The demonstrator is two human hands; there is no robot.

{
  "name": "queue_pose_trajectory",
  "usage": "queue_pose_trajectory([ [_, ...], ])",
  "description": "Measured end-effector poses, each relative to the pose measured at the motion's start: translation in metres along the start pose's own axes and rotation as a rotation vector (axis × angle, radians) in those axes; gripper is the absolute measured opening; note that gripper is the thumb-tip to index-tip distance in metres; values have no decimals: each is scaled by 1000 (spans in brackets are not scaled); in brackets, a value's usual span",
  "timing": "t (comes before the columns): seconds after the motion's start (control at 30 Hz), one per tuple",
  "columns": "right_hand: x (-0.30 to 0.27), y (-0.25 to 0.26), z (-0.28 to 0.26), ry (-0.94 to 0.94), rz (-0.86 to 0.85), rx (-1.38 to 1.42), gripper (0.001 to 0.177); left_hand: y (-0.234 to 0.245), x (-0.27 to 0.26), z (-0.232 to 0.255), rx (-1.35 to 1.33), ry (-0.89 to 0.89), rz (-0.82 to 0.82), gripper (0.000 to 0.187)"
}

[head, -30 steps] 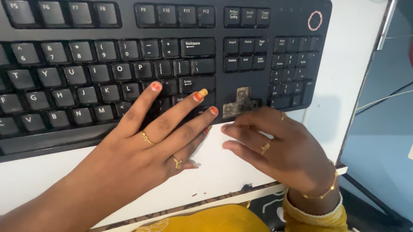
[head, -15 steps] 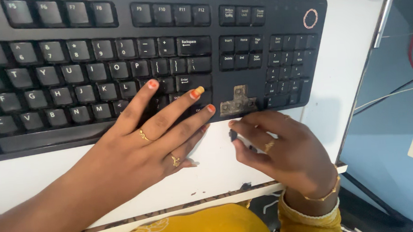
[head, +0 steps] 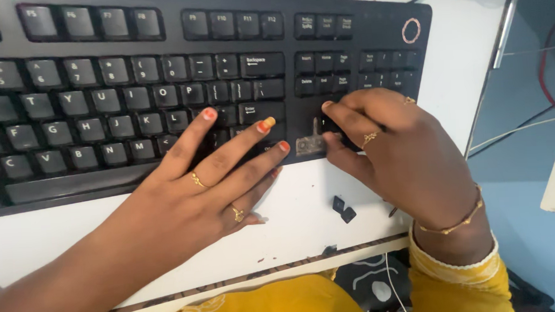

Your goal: The person replaces individual keys on a computer keyboard by hand, pressing them into place one by one on the directional pad and other areas.

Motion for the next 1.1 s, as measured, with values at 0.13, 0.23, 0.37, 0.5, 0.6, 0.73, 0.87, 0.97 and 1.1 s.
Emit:
queue_pose_trajectory([
  [0.13,0,3,-7,-4,50,34,36,-1,0,-1,25,-16,-74,51],
  [0.23,1,0,-7,52,32,50,33,-2,1,-1,41,-22,-80,51],
  [0.37,3,-2,-8,101,6,115,34,-2,1,-1,69,-34,-101,52],
  [0.5,4,-3,-3,77,4,76,36,-2,1,-1,74,-36,-106,52],
  [0.6,1,-5,0,99,4,1,38,-3,1,-2,45,-27,-82,50],
  [0.73,-2,-8,1,73,-9,86,41,-3,-1,-2,75,-26,-80,45],
  [0.87,1,-7,5,62,-13,93,36,-3,-1,-2,90,-27,-69,40],
  [0.97,8,-4,11,73,6,197,32,-2,-3,-2,113,-33,-74,38],
  [1.1,15,1,15,133,36,283,32,-2,-3,-3,101,-25,-59,39],
])
Point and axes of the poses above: each hand's wrist, its own x-axis towards the middle knuckle, its own y-axis out of the back of the hand, z = x × y, the point moved 4 cm from there along x, towards the middle knuckle, and after that the axes turned 11 degrees about -y, right-handed, at the moved point
